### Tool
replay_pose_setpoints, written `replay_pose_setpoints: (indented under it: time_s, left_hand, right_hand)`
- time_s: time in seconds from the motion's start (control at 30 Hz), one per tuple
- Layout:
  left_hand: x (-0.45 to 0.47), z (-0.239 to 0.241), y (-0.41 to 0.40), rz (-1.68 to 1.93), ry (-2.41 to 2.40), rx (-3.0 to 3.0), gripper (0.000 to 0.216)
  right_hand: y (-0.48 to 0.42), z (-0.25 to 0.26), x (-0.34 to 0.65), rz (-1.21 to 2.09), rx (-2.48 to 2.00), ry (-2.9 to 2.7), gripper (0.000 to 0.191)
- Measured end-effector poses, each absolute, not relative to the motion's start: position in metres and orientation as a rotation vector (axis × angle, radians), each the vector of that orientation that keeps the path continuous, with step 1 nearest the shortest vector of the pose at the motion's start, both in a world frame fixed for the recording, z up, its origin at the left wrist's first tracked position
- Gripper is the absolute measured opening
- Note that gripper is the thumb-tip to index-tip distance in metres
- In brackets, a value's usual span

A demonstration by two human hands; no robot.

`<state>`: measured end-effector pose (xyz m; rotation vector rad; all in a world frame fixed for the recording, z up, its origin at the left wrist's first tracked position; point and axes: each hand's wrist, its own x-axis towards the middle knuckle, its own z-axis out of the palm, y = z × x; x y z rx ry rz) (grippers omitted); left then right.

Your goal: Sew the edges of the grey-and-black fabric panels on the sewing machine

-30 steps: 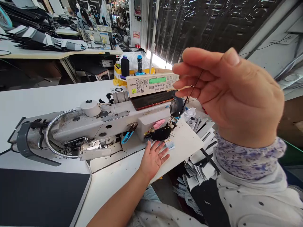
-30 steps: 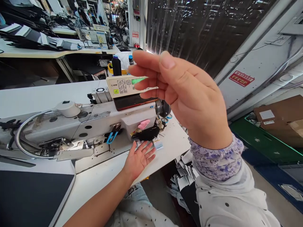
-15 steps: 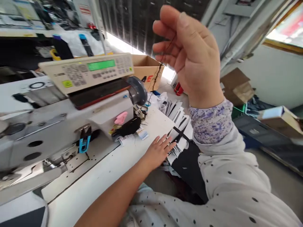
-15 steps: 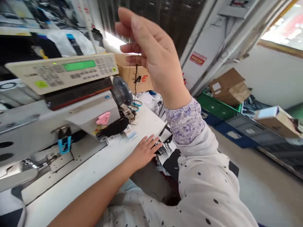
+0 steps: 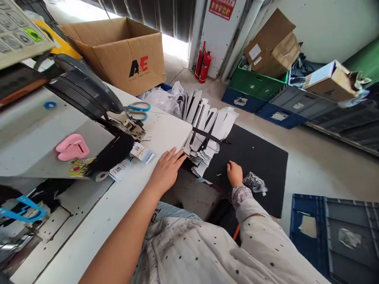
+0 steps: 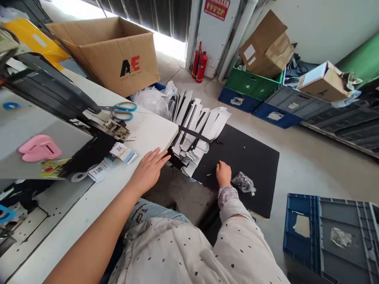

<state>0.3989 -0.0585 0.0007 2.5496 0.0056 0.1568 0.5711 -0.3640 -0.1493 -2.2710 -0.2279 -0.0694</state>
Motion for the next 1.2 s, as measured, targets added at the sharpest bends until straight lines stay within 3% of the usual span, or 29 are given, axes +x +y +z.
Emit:
replay_pose_setpoints:
  time_s: [0.17,0.33,1.2]
  left_hand:
    - [0.400,0.003,-0.060,0.103,0.006,2.716,0.059]
    - [0.401,0.006,-0.061,0.067,-0.022,2.862,0.058]
    - [0.395,0.004,-0.066,0.080,0.008,2.950,0.061]
  right_hand:
    - [-0.361,-0.208,0.541,-0.149,-2.717,-0.147,0.047]
    - [-0.365,-0.232,0.545,-0.244,-2.902,-0.185,0.051]
    - [-0.365,-0.236,0.546,-0.302,-2.860,-0.146,0.050]
